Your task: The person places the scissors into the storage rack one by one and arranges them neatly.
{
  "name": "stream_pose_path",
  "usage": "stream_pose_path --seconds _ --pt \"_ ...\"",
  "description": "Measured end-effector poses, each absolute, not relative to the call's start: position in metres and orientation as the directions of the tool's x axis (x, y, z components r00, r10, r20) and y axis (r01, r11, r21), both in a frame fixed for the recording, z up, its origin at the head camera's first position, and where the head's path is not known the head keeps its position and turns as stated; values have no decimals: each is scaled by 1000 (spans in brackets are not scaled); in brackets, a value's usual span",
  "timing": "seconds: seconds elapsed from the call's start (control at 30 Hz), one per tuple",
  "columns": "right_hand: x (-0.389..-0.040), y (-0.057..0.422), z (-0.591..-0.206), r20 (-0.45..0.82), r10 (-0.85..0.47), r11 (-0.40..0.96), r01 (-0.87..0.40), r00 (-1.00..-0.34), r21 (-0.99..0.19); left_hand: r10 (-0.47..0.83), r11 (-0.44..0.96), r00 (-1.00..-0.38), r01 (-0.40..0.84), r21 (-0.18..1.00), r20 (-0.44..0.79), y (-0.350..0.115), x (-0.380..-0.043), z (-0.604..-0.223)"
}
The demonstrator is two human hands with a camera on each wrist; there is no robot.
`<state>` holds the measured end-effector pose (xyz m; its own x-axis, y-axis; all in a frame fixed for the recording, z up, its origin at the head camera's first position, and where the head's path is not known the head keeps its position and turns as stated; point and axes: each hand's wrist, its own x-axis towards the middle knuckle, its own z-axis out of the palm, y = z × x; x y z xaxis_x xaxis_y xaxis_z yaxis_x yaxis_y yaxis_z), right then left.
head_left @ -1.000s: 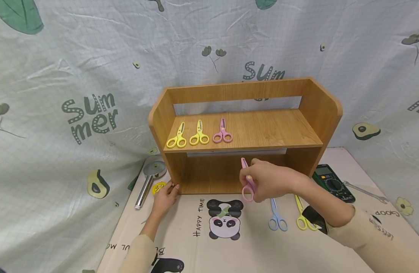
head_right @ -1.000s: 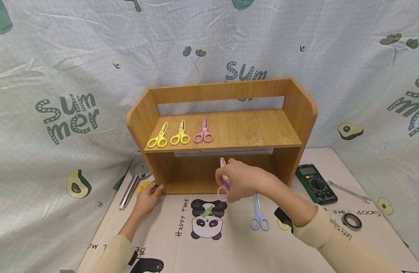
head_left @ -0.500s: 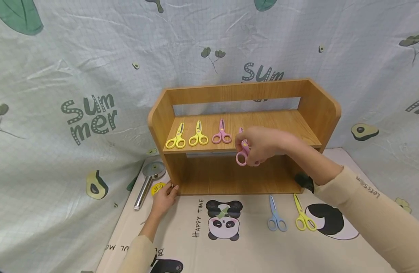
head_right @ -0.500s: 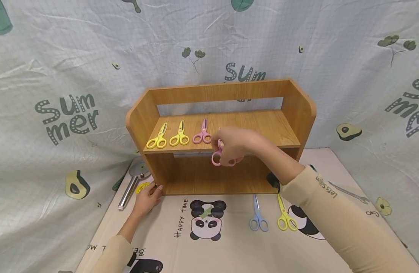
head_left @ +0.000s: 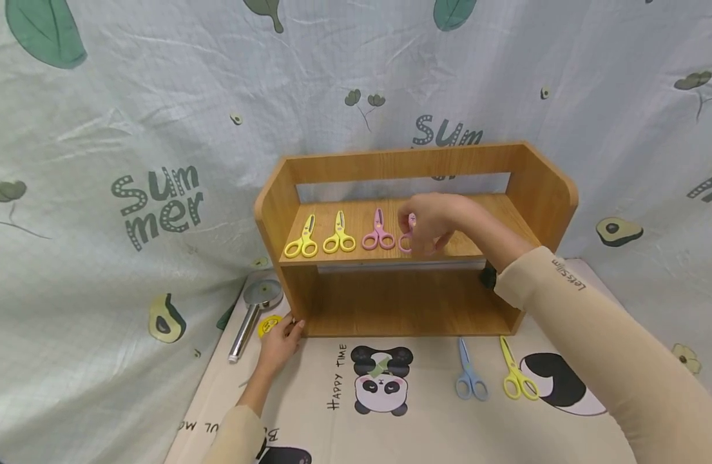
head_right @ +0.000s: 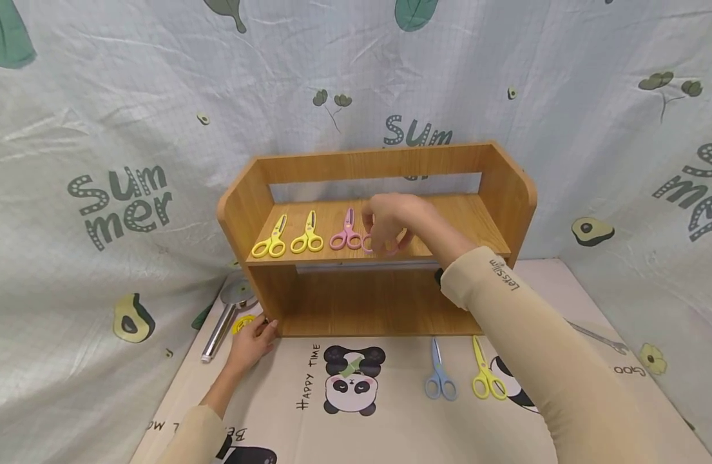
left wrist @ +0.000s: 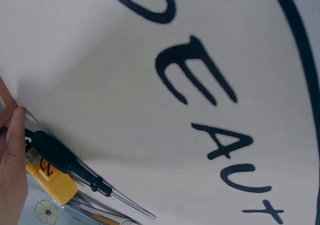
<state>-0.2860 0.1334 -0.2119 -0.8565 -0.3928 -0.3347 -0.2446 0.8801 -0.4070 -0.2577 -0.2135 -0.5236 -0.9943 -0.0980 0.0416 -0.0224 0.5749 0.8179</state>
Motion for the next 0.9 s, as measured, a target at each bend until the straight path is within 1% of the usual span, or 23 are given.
stream_pose_path --seconds 0.3,0.5,0.73,0.9 --pt "-311 136 -214 -400 -355 895 -183 -845 -408 -97 571 -994 -13 821 52 -211 -258 -524" --pt "-322 134 -219 -417 -329 913 -171 -847 -371 -99 570 -994 -19 821 46 -211 -257 -524" --pt "-331 132 -226 -432 -294 915 -122 -853 -384 -97 560 -994 -11 828 52 -211 -256 -523" --pt "-338 131 -231 -425 -276 928 -125 -862 -350 -99 561 -993 -7 828 58 -212 -257 -523"
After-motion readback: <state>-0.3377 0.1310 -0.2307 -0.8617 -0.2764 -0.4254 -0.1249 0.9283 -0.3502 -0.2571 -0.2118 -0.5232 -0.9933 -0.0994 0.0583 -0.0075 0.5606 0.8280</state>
